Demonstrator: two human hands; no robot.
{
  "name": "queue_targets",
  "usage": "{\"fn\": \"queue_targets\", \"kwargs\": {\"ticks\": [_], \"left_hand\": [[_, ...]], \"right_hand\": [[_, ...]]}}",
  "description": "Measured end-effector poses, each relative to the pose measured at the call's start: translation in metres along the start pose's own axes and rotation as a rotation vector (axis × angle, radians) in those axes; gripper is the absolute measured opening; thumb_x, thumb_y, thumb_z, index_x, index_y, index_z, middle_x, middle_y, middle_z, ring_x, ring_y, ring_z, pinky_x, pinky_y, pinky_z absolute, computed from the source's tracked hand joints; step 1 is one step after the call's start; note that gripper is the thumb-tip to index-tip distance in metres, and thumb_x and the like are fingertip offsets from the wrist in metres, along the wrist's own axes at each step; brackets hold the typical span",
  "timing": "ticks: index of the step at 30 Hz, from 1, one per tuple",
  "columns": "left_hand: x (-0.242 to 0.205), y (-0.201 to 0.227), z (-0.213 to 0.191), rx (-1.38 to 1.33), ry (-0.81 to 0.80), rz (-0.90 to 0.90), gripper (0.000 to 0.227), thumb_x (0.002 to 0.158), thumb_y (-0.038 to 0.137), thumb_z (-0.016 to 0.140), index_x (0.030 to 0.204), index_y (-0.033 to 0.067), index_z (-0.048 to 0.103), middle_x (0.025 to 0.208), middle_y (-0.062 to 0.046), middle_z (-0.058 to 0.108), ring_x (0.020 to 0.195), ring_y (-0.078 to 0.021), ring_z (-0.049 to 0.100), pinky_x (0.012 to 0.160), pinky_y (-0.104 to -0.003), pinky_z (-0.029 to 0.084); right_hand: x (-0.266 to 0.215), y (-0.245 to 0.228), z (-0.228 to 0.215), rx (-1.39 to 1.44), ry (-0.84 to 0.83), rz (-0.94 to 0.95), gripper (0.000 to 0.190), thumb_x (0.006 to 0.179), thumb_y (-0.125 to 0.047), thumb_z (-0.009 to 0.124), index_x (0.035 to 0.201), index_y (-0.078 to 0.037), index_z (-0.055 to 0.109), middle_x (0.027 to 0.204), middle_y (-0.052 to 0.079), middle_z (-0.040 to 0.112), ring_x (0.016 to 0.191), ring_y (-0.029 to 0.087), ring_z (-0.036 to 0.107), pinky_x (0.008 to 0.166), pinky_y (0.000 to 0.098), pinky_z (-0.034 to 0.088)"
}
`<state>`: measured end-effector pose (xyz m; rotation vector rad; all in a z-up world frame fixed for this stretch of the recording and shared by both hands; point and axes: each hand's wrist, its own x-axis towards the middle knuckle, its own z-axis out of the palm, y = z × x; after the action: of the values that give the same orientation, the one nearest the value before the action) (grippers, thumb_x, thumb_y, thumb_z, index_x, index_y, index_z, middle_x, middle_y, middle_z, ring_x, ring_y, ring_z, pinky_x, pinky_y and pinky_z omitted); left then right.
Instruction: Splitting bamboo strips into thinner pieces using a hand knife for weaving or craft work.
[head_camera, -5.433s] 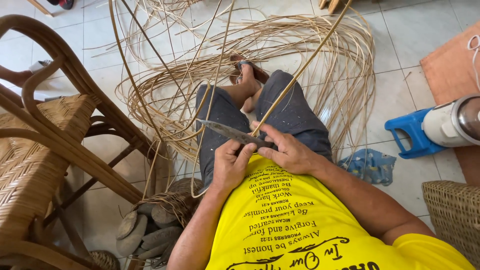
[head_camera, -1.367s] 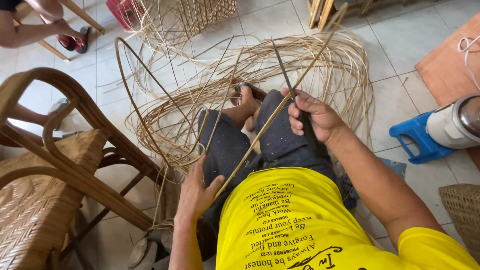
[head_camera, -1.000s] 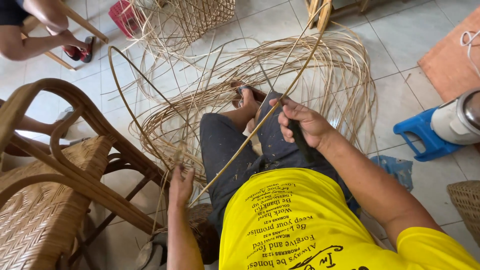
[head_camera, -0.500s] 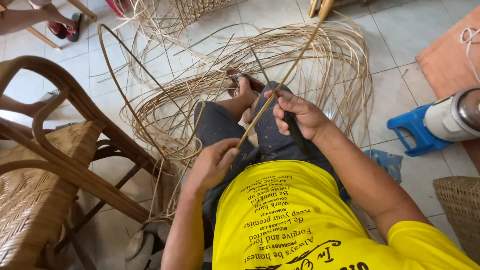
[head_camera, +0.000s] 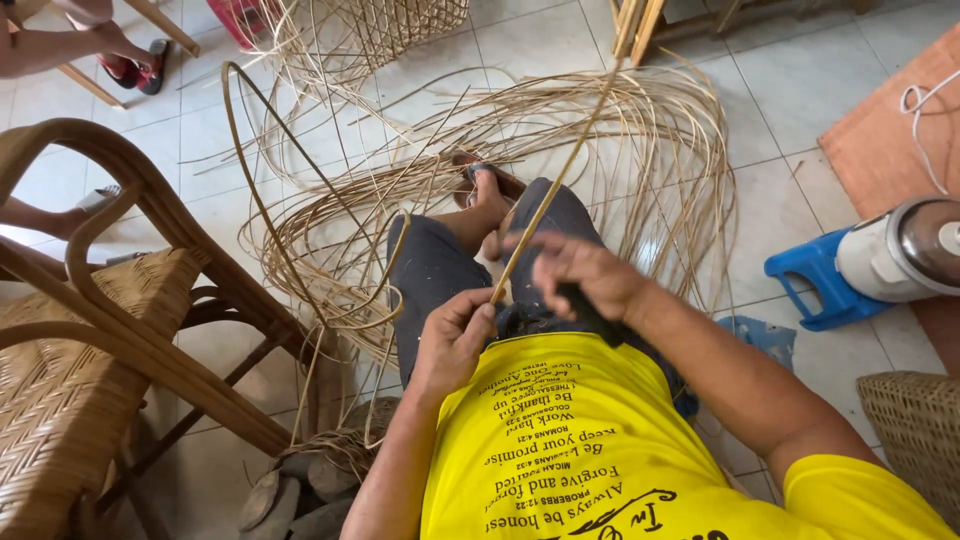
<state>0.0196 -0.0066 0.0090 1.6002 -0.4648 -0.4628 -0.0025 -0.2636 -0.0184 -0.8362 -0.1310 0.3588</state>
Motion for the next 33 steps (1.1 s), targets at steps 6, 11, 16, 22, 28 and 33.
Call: {"fn": "queue_targets", "kwargs": {"ticks": [6, 11, 16, 22, 28, 33], "left_hand": [[0.003, -0.003, 0.004, -0.148, -0.009, -0.033, 0.026, 0.101, 0.007, 0.057, 0.117, 0.001, 0.076, 0.065, -0.008, 0.064, 0.057, -0.0096, 0.054, 0.052, -0.024, 0.049], [0.002, -0.013, 0.0, -0.296, -0.029, -0.039, 0.025, 0.103, 0.007, 0.054, 0.114, -0.002, 0.075, 0.062, -0.01, 0.062, 0.049, -0.0089, 0.052, 0.046, -0.023, 0.047], [-0.001, -0.002, 0.008, -0.266, 0.031, -0.006, 0.025, 0.102, 0.004, 0.055, 0.115, -0.0023, 0.075, 0.062, -0.008, 0.063, 0.052, -0.008, 0.052, 0.049, -0.021, 0.046], [-0.015, 0.039, 0.01, 0.117, 0.131, 0.05, 0.018, 0.097, 0.004, 0.064, 0.105, 0.0005, 0.08, 0.062, -0.012, 0.066, 0.053, -0.0142, 0.053, 0.05, -0.028, 0.047], [-0.01, 0.02, 0.012, 0.24, 0.178, 0.091, 0.018, 0.097, 0.008, 0.066, 0.106, 0.0045, 0.081, 0.072, -0.015, 0.072, 0.06, -0.0202, 0.067, 0.054, -0.032, 0.055], [-0.016, 0.019, 0.013, 0.259, 0.209, 0.065, 0.017, 0.096, 0.012, 0.067, 0.104, 0.0055, 0.081, 0.073, -0.015, 0.073, 0.062, -0.02, 0.069, 0.056, -0.032, 0.056]], "right_hand": [[0.001, -0.002, 0.014, -0.073, 0.073, -0.045, 0.042, 0.103, -0.014, 0.054, 0.145, -0.021, 0.053, 0.074, 0.006, 0.059, 0.051, 0.019, 0.064, 0.041, 0.031, 0.053], [-0.008, 0.011, 0.018, -0.112, -0.002, 0.096, 0.045, 0.101, -0.008, 0.056, 0.144, -0.019, 0.055, 0.074, 0.007, 0.065, 0.052, 0.018, 0.066, 0.043, 0.0295, 0.053], [0.006, -0.007, 0.011, -0.1, 0.067, -0.088, 0.046, 0.102, -0.015, 0.056, 0.148, -0.02, 0.052, 0.068, 0.01, 0.056, 0.044, 0.021, 0.061, 0.035, 0.0345, 0.051], [-0.005, 0.008, 0.016, -0.21, 0.036, -0.033, 0.053, 0.1, -0.012, 0.054, 0.154, -0.011, 0.047, 0.066, 0.006, 0.057, 0.044, 0.014, 0.061, 0.037, 0.0258, 0.05], [-0.003, 0.011, 0.034, -0.178, 0.07, 0.04, 0.051, 0.101, -0.011, 0.054, 0.152, -0.013, 0.049, 0.071, 0.006, 0.06, 0.047, 0.016, 0.063, 0.038, 0.0273, 0.051], [0.002, -0.004, 0.005, -0.147, 0.07, 0.044, 0.052, 0.1, -0.011, 0.057, 0.151, -0.012, 0.05, 0.07, 0.006, 0.06, 0.048, 0.016, 0.063, 0.038, 0.0288, 0.052]]}}
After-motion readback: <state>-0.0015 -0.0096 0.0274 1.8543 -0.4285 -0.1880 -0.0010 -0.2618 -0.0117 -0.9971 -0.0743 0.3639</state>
